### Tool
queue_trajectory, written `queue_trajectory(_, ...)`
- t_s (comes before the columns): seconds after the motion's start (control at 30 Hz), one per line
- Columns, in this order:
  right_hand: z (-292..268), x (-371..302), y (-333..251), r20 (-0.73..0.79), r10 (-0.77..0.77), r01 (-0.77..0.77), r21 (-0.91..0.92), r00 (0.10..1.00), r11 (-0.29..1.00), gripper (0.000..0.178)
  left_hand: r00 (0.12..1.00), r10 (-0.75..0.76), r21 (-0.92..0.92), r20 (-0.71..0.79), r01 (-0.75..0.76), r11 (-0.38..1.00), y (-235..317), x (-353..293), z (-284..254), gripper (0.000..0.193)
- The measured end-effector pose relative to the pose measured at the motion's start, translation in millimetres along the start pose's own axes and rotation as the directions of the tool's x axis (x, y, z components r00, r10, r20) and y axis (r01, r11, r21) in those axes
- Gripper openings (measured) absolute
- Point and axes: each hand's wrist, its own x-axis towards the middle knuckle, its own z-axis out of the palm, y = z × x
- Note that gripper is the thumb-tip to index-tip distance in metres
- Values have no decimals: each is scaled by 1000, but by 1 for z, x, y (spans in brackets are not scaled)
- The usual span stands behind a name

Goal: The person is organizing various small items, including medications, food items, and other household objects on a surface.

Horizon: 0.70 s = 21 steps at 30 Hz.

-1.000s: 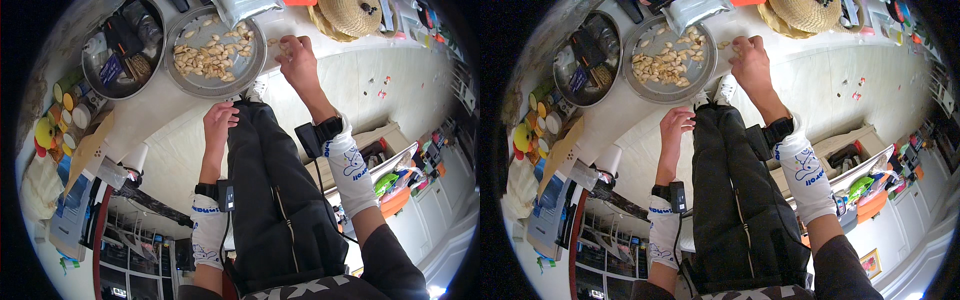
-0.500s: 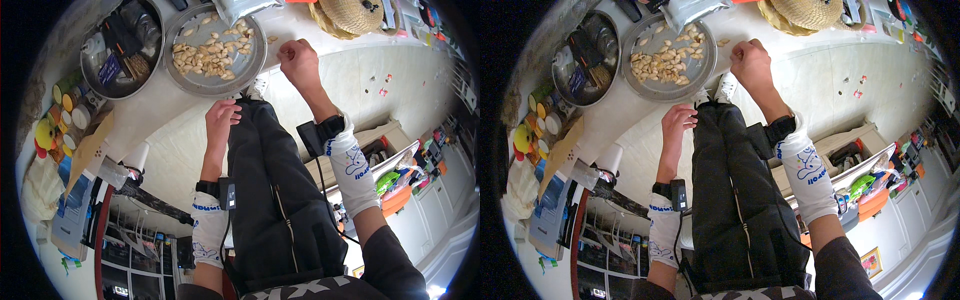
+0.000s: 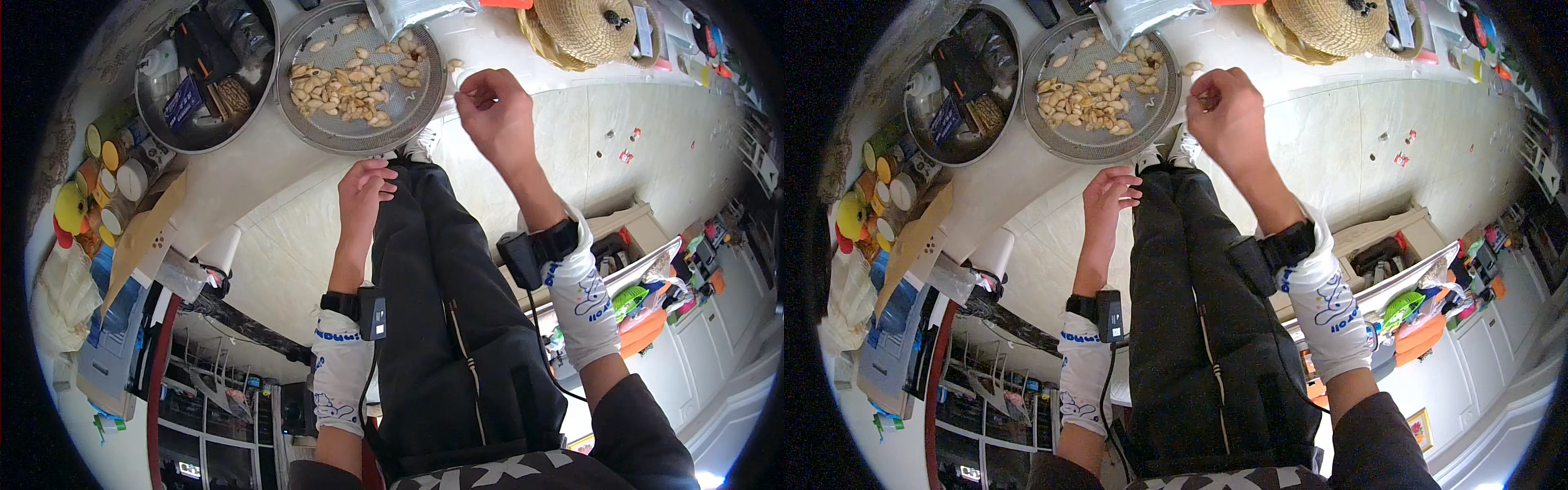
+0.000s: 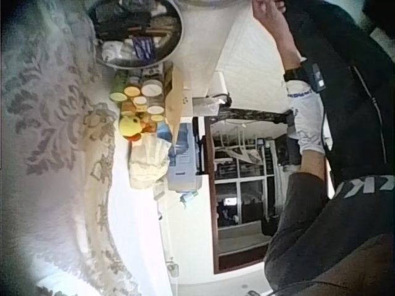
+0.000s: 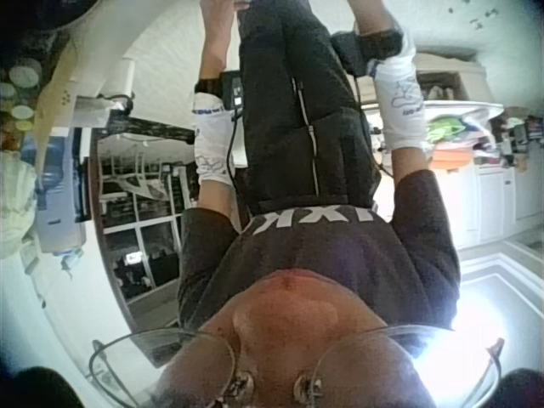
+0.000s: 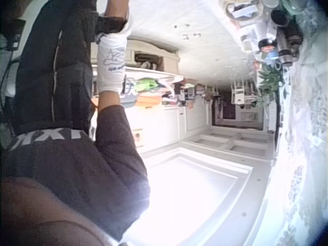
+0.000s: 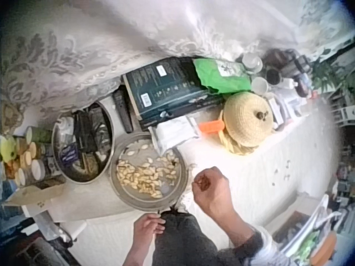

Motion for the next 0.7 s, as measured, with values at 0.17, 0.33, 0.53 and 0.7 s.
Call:
queue_trajectory(0.17, 28, 4, -38, -27, -197, 199, 104, 980, 975, 13, 1000, 17, -11, 7, -17, 1000, 1, 1, 4, 22)
queue_trajectory(0.33, 71, 19, -65, -26, -267, 269, 115, 963, 956, 11, 1000, 27, 12, 12, -28, 1000, 5, -3, 2, 22)
queue_trajectory(0.53, 101, 39, -69, -13, -279, 279, 63, 960, 958, 12, 998, 42, -16, -42, -42, 999, 7, -3, 1, 22)
queue_trajectory(0.7, 115, 46, -67, -25, -308, 309, 22, 951, 951, 14, 998, 45, -18, -44, -46, 999, 3, -2, -5, 22)
